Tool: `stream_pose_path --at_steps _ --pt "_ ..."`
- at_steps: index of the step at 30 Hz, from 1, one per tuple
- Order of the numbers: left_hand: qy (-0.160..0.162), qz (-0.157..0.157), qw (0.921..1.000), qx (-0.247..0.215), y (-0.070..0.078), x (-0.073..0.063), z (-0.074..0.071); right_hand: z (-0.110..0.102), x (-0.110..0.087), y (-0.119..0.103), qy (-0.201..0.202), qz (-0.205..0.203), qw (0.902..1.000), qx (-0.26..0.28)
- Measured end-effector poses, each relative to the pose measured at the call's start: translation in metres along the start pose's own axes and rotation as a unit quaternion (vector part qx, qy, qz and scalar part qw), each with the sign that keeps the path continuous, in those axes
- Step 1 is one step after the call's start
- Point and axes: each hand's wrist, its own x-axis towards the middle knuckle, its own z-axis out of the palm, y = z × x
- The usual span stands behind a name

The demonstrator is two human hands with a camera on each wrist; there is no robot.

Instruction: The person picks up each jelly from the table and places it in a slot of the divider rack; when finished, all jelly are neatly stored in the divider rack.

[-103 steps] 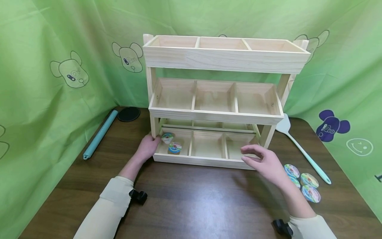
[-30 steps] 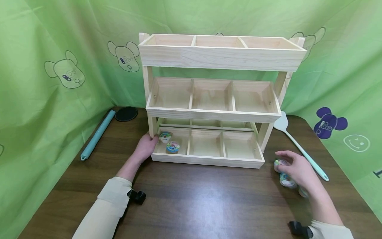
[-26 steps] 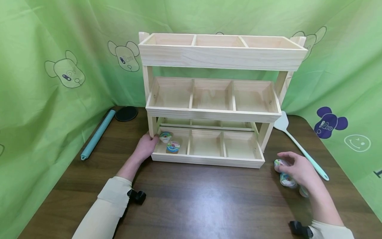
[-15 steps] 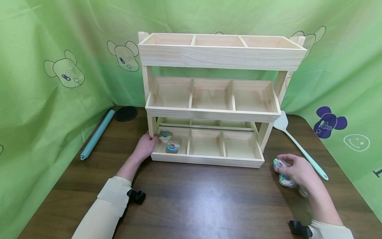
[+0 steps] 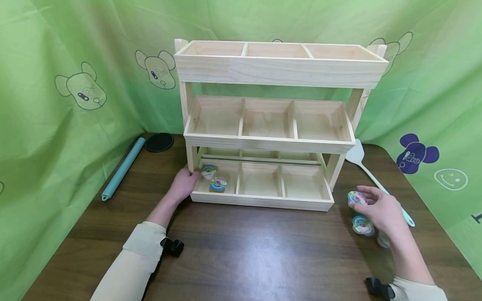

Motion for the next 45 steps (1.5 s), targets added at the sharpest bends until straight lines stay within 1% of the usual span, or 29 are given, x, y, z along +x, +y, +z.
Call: stream_pose_path --at_steps 3,6,12,18,21,25,28,31,33,38,41,45 --pt "0.002 -0.001 1.0000 -0.003 0.000 0.000 0.000 -0.001 -0.002 -0.002 0.008 0.011 0.9998 0.014" --pt "0.004 0.002 1.0000 -0.002 -0.001 0.001 0.000 -0.003 -0.004 -0.003 0.014 0.019 0.9997 0.009" --pt "0.006 0.004 1.0000 0.000 -0.001 0.001 0.001 -0.005 -0.007 -0.005 0.035 0.008 0.9994 0.005" --pt "0.004 0.005 1.0000 0.000 -0.002 0.002 0.001 -0.013 -0.017 -0.012 0.040 -0.004 0.9991 0.013" --pt "0.003 0.005 1.0000 -0.002 -0.002 0.002 0.001 -0.016 -0.022 -0.018 0.039 -0.025 0.9988 0.016" --pt "0.002 0.004 1.0000 -0.004 -0.001 0.001 0.001 -0.016 -0.025 -0.027 0.026 -0.069 0.9969 0.026" --pt "0.004 0.004 1.0000 -0.002 -0.001 0.001 0.001 -0.013 -0.026 -0.035 0.015 -0.109 0.9930 0.044" --pt "0.005 0.002 1.0000 -0.001 -0.001 0.001 0.001 -0.009 -0.026 -0.043 0.001 -0.147 0.9868 0.067" --pt "0.004 0.001 1.0000 -0.004 -0.001 0.001 0.001 -0.004 -0.025 -0.049 -0.004 -0.164 0.9836 0.075" --pt "0.006 0.004 1.0000 -0.007 -0.003 0.001 0.001 0.009 -0.019 -0.062 -0.023 -0.190 0.9764 0.100" --pt "0.005 0.005 1.0000 -0.006 -0.003 0.002 0.001 0.015 -0.016 -0.068 -0.045 -0.190 0.9743 0.112" --pt "0.003 0.004 1.0000 -0.007 -0.003 0.002 0.001 0.021 -0.012 -0.076 -0.066 -0.189 0.9743 0.103"
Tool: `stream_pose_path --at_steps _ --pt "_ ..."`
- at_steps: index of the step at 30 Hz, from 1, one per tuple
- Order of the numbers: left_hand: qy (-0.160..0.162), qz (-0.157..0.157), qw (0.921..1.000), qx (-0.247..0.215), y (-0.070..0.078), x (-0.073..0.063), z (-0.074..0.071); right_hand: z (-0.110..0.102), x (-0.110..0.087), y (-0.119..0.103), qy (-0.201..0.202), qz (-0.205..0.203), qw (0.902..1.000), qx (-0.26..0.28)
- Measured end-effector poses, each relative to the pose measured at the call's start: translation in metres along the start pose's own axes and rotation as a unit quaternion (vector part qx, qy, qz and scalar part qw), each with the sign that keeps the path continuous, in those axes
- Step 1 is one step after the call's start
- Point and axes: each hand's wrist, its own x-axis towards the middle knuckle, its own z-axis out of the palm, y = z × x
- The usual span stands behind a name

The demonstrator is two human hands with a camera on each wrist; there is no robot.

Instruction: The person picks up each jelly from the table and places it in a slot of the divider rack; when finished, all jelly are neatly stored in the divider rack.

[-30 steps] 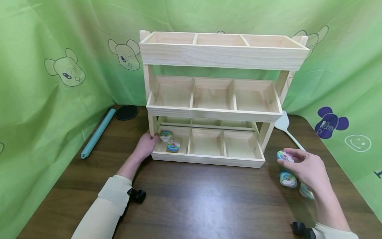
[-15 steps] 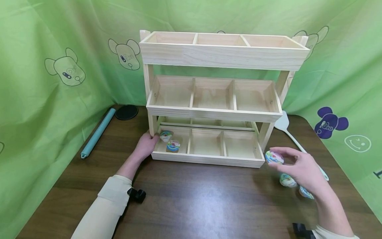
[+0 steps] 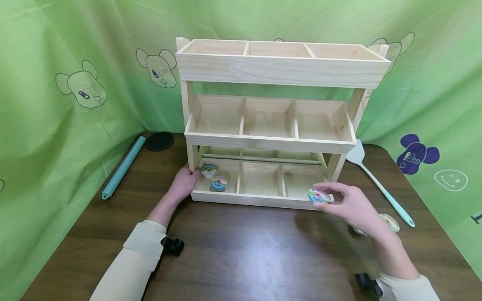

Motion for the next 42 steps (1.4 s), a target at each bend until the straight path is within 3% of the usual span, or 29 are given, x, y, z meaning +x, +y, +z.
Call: stream_pose_path --at_steps 14,42 --pt "0.006 0.005 1.0000 0.002 0.003 -0.001 0.001 0.020 0.030 -0.008 -0.016 -0.024 0.9993 -0.025" --pt "0.006 0.004 1.0000 0.001 0.005 -0.004 0.001 0.055 0.069 -0.030 -0.035 -0.050 0.9980 0.018"
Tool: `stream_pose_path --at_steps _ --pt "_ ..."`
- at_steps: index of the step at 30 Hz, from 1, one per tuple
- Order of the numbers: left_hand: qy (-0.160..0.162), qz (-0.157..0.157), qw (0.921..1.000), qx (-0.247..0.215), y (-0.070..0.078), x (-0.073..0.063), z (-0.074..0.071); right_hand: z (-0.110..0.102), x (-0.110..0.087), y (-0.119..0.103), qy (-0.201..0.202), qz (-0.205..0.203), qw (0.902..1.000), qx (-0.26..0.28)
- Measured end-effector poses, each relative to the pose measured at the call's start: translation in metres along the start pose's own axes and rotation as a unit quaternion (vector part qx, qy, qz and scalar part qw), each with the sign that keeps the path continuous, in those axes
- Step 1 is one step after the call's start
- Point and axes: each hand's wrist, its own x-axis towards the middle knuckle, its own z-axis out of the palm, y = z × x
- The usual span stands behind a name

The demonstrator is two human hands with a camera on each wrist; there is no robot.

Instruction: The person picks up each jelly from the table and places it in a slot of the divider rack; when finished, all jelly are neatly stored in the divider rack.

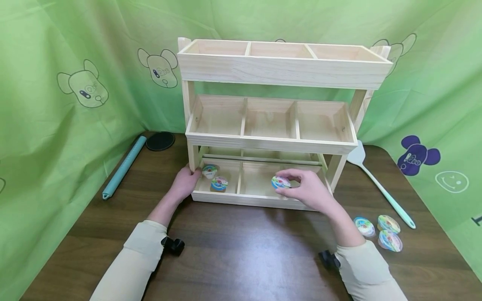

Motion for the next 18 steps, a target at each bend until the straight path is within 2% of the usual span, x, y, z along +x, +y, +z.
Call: stream_pose_path --at_steps 11,18 --pt "0.000 -0.002 1.0000 0.001 0.001 0.000 0.000 0.010 0.014 -0.003 -0.006 0.008 0.9999 0.011" --pt "0.001 -0.006 1.0000 0.007 0.002 0.001 0.000 0.016 0.022 -0.006 -0.009 0.021 0.9997 -0.009"
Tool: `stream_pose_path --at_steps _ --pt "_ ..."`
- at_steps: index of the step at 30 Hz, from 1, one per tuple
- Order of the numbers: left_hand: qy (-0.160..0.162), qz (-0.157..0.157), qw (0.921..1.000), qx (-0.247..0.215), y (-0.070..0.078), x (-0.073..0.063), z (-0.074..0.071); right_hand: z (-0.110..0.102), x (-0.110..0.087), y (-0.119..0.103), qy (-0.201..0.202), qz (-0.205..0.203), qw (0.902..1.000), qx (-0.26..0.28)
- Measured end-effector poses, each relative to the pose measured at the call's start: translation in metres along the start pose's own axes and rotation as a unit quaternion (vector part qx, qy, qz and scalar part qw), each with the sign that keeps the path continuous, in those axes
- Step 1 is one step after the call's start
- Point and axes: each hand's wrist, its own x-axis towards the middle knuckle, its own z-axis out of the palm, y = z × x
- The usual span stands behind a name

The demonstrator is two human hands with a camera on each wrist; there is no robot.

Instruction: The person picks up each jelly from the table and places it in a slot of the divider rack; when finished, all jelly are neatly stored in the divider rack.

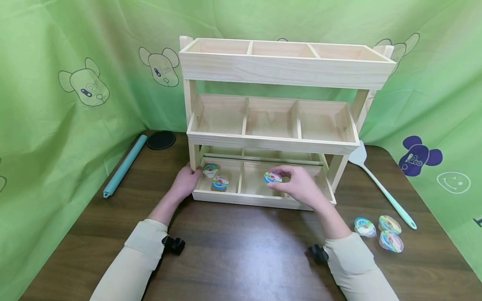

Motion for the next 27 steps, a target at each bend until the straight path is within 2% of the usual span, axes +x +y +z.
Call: stream_pose_path --at_steps 18,27 --pt "0.004 0.006 0.9999 0.008 -0.002 0.001 0.001 0.019 0.021 -0.001 -0.018 -0.005 0.9996 0.020" --pt "0.006 0.004 1.0000 0.005 -0.003 0.002 0.001 0.027 0.031 -0.002 -0.016 0.010 0.9996 0.020"
